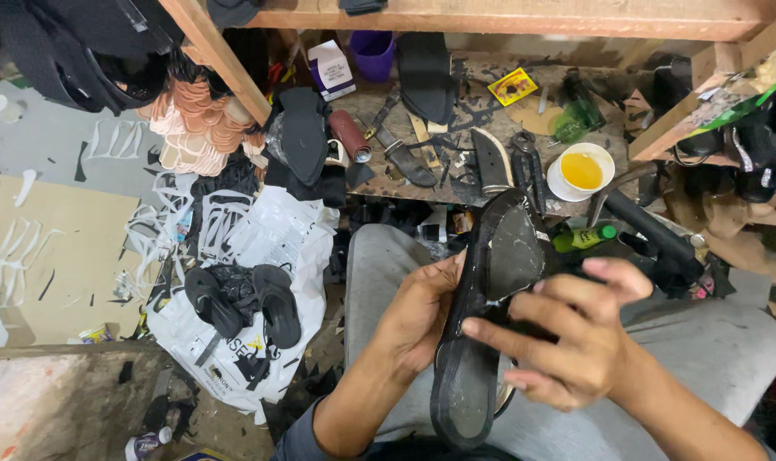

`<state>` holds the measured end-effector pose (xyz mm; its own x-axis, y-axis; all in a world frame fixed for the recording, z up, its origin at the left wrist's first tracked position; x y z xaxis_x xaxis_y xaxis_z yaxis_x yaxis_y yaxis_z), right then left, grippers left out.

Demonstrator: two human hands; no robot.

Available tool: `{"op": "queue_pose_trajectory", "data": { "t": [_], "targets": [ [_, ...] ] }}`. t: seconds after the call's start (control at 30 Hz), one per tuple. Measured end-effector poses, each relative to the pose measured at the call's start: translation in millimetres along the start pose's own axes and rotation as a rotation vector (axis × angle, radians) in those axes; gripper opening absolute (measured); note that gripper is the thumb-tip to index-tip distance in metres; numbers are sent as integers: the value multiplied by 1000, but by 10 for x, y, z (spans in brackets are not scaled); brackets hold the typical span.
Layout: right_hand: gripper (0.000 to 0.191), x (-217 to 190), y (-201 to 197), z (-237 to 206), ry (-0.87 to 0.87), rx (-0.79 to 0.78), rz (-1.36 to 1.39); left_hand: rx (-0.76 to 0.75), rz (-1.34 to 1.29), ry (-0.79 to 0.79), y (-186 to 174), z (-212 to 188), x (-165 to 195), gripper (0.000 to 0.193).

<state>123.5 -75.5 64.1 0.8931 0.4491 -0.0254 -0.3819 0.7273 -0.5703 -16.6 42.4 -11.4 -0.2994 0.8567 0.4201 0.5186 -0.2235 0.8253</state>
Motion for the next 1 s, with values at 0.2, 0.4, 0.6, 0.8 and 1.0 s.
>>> {"op": "queue_pose_trajectory", "data": {
  "t": [0.2,0.4,0.6,0.8,1.0],
  "targets": [
    [40,101,-19,64,100,12,-4,-20,52,-11,19,-58,-3,25],
    [40,49,-49,145,294,4,-20,-8,85,6,-41,-35,-39,21],
    [50,203,-120,141,568,181,319,-98,198,205,-191,5,42,15],
    [107,780,166,-541,1244,166,1580,-157,158,-129,-120,-49,36,25],
    [90,943,273,-1341,1682,234,1481,-285,-240,-247,-119,-297,78,69]
  ]
}}
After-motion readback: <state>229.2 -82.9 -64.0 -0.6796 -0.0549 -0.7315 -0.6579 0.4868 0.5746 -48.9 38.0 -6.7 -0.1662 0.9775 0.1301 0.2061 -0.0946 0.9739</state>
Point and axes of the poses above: each hand's wrist, its own z-axis towards the middle knuckle, its own y-axis out of the palm, x = y × z, the point moved 2 cm from there along z, towards the middle knuckle, and after that the axes turned 8 degrees about x, right-handed, at the moved point
